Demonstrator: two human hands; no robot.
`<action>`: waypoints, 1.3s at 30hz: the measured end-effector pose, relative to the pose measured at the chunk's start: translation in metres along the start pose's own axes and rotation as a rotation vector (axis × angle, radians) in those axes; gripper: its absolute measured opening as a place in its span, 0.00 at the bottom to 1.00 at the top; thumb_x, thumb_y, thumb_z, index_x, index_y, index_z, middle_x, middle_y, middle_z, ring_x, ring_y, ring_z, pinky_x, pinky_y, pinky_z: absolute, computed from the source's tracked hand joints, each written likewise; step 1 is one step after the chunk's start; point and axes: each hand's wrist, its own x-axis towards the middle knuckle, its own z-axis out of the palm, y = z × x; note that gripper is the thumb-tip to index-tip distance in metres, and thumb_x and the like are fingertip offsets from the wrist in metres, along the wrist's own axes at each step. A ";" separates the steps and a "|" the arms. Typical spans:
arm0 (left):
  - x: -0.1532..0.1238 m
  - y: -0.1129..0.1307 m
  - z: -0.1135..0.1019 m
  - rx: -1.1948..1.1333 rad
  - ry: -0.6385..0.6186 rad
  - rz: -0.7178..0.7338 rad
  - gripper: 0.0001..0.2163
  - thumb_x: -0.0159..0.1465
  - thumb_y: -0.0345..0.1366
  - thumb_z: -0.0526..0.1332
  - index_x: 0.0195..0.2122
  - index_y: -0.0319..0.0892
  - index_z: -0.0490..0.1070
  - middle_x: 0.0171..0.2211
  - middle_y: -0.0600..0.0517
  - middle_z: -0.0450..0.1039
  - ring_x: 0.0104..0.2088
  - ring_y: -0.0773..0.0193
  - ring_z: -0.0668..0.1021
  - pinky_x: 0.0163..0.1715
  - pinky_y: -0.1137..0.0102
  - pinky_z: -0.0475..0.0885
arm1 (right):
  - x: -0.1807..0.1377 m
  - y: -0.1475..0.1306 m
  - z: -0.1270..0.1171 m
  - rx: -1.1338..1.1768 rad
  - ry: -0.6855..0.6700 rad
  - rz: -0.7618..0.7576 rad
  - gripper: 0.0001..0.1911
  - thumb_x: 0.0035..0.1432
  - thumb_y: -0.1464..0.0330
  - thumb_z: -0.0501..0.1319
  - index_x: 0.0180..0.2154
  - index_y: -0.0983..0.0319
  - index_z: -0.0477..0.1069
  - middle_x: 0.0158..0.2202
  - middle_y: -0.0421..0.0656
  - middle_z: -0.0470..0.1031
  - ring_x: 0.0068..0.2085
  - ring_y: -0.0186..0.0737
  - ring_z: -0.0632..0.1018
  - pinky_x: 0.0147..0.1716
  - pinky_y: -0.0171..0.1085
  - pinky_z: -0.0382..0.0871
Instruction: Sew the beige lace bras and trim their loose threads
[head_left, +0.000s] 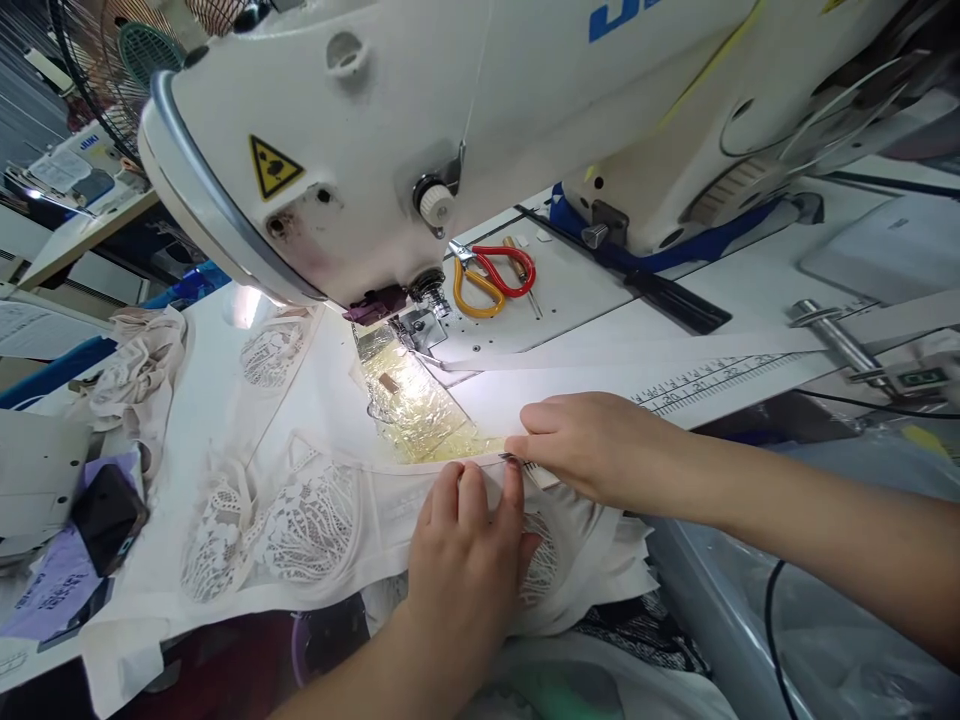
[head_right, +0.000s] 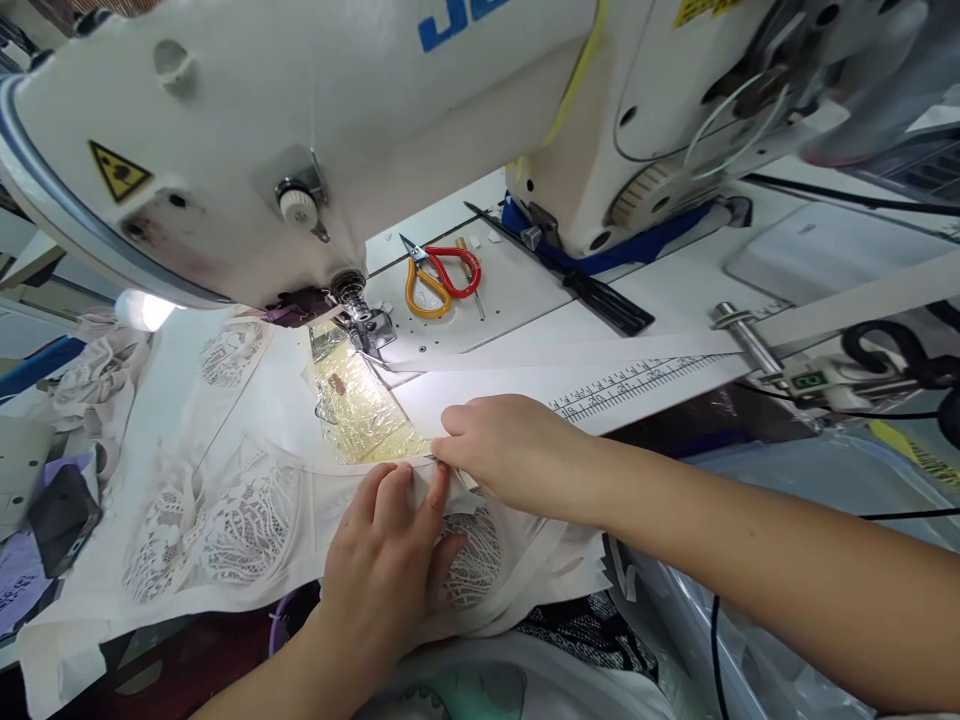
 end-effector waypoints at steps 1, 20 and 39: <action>0.000 0.000 0.000 0.005 0.002 0.002 0.21 0.62 0.40 0.55 0.55 0.37 0.64 0.42 0.41 0.61 0.45 0.48 0.67 0.40 0.56 0.73 | -0.002 0.001 -0.001 -0.011 -0.003 0.002 0.10 0.52 0.76 0.57 0.35 0.60 0.73 0.26 0.41 0.67 0.26 0.36 0.66 0.22 0.35 0.44; -0.055 -0.006 -0.002 -0.340 0.155 0.071 0.13 0.63 0.37 0.54 0.46 0.39 0.69 0.46 0.45 0.72 0.50 0.59 0.71 0.55 0.59 0.66 | -0.003 -0.014 0.023 -0.071 0.229 -0.023 0.10 0.58 0.74 0.50 0.34 0.62 0.69 0.34 0.47 0.72 0.35 0.44 0.72 0.30 0.38 0.63; -0.069 -0.033 0.003 -0.208 0.327 -0.045 0.15 0.64 0.34 0.52 0.49 0.33 0.67 0.47 0.40 0.72 0.50 0.56 0.72 0.52 0.59 0.67 | 0.057 -0.075 0.001 -0.511 -0.027 0.012 0.12 0.51 0.82 0.53 0.25 0.64 0.70 0.25 0.46 0.70 0.29 0.41 0.71 0.23 0.36 0.50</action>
